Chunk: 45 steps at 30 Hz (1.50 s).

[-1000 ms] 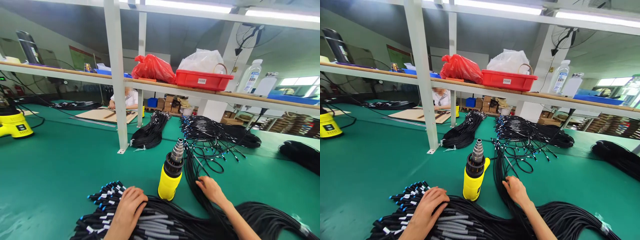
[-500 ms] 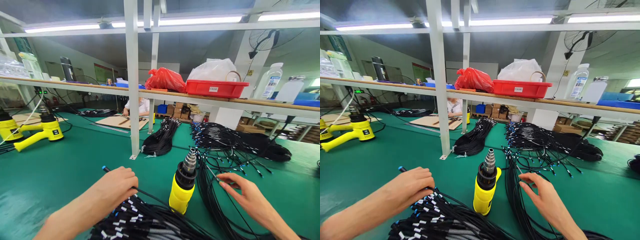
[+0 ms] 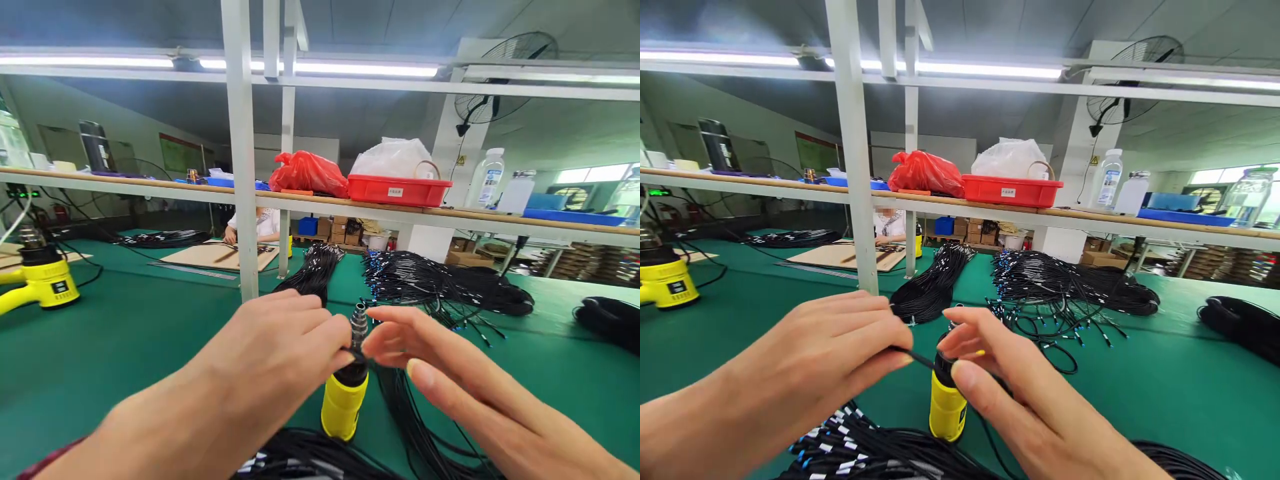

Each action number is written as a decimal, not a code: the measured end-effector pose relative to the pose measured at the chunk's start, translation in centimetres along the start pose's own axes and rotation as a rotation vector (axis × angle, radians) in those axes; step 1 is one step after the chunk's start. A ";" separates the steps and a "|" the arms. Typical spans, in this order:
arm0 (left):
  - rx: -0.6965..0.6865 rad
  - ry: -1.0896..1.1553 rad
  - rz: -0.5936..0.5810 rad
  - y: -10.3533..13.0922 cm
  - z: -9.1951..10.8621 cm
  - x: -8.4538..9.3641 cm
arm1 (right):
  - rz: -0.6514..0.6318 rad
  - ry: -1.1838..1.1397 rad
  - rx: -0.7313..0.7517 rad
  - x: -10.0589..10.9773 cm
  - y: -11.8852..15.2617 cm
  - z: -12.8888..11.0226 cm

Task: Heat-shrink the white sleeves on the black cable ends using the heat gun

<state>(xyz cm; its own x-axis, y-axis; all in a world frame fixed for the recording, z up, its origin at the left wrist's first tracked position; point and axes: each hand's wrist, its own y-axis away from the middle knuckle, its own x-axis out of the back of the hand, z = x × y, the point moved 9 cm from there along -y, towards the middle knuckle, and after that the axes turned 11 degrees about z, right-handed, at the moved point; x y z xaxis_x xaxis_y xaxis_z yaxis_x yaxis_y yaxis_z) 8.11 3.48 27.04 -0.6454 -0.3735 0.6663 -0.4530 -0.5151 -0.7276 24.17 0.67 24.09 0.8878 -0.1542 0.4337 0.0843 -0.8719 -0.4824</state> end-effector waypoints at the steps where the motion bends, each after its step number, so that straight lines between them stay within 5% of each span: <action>1: -0.087 -0.002 -0.071 -0.9 1.3 -0.7 | -0.071 -0.058 -0.042 -0.9 -0.2 0.0; 4: -0.203 -0.051 -0.179 -2.7 2.8 -2.2 | -0.146 -0.156 -0.134 -1.9 -1.4 0.7; 8: -0.116 -0.055 -0.128 -3.3 0.9 -2.8 | 0.003 -0.005 -0.027 -0.1 -3.7 1.7; 12: -0.105 -0.028 -0.112 -2.8 -0.5 -3.1 | 0.021 0.093 0.022 1.0 -4.5 2.6; 30: 0.257 0.210 -0.194 -3.2 -3.9 -6.6 | 0.107 0.201 0.007 1.3 -6.3 4.9; 45: 0.328 0.309 -0.167 -4.0 -5.2 -8.3 | 0.155 0.316 -0.024 1.7 -7.5 6.5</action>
<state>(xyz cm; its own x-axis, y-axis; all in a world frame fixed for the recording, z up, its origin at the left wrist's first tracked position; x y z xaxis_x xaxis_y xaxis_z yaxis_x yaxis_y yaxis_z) 12.05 12.65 23.58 -0.7556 -0.0437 0.6536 -0.3800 -0.7835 -0.4917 27.96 9.91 23.49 0.7050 -0.4182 0.5728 -0.0539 -0.8369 -0.5447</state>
